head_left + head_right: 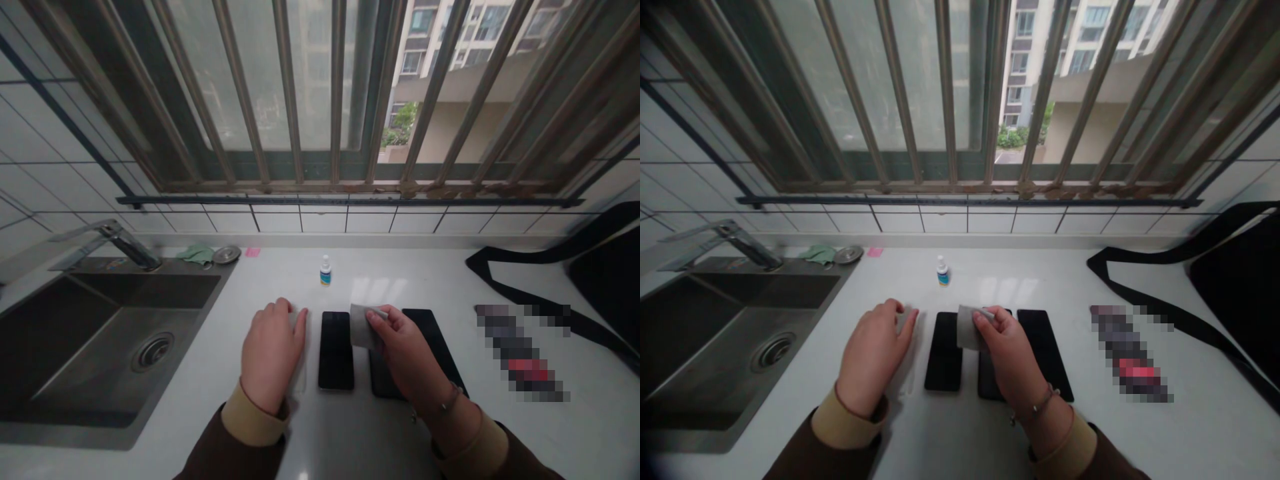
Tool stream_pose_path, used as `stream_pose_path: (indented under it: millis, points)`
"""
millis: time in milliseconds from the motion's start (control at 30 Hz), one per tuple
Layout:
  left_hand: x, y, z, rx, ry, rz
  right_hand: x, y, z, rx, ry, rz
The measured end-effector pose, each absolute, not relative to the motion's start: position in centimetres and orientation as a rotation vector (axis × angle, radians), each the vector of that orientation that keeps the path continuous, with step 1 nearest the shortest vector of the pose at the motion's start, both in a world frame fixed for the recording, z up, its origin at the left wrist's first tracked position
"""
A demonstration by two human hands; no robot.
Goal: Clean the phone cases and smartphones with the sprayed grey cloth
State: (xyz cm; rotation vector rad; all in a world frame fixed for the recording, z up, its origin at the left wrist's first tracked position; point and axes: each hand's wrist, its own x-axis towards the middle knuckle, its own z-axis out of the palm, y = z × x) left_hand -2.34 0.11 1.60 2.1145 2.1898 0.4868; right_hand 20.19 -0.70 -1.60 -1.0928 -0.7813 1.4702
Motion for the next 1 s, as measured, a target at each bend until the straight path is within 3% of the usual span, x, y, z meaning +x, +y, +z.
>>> stream_pose_path:
  millis: [133, 267, 400, 533, 800, 900, 1000]
  points:
    - [-3.8, 0.0, 0.9, 2.03, 2.422, -0.015, 20.4, -0.6, -1.9, -1.13, -0.764, 1.462]
    - [-4.0, 0.3, -0.1, 2.001, 2.353, -0.046, 20.4, -0.6, -2.4, -1.13, -0.785, 1.499]
    - [-3.7, 1.3, -0.5, 1.926, 2.302, 0.325, 20.2, -0.9, -2.4, -1.06, -0.808, 1.585]
    - [-2.5, 1.5, -0.7, 1.585, 1.725, 0.886, 20.0, -1.6, -2.3, -0.908, -0.882, 1.761]
    - [-0.2, -0.1, 0.1, 0.532, 0.745, 0.971, 19.9, -1.9, -2.0, -0.85, -0.788, 1.84]
    - [-0.2, -0.2, 0.4, 0.407, 0.651, 0.957, 20.5, -1.1, -1.8, -1.018, -0.724, 1.65]
    - [0.4, -0.7, 0.3, 0.437, 0.634, 0.864, 21.3, -1.0, -1.1, -1.277, -0.881, 1.238]
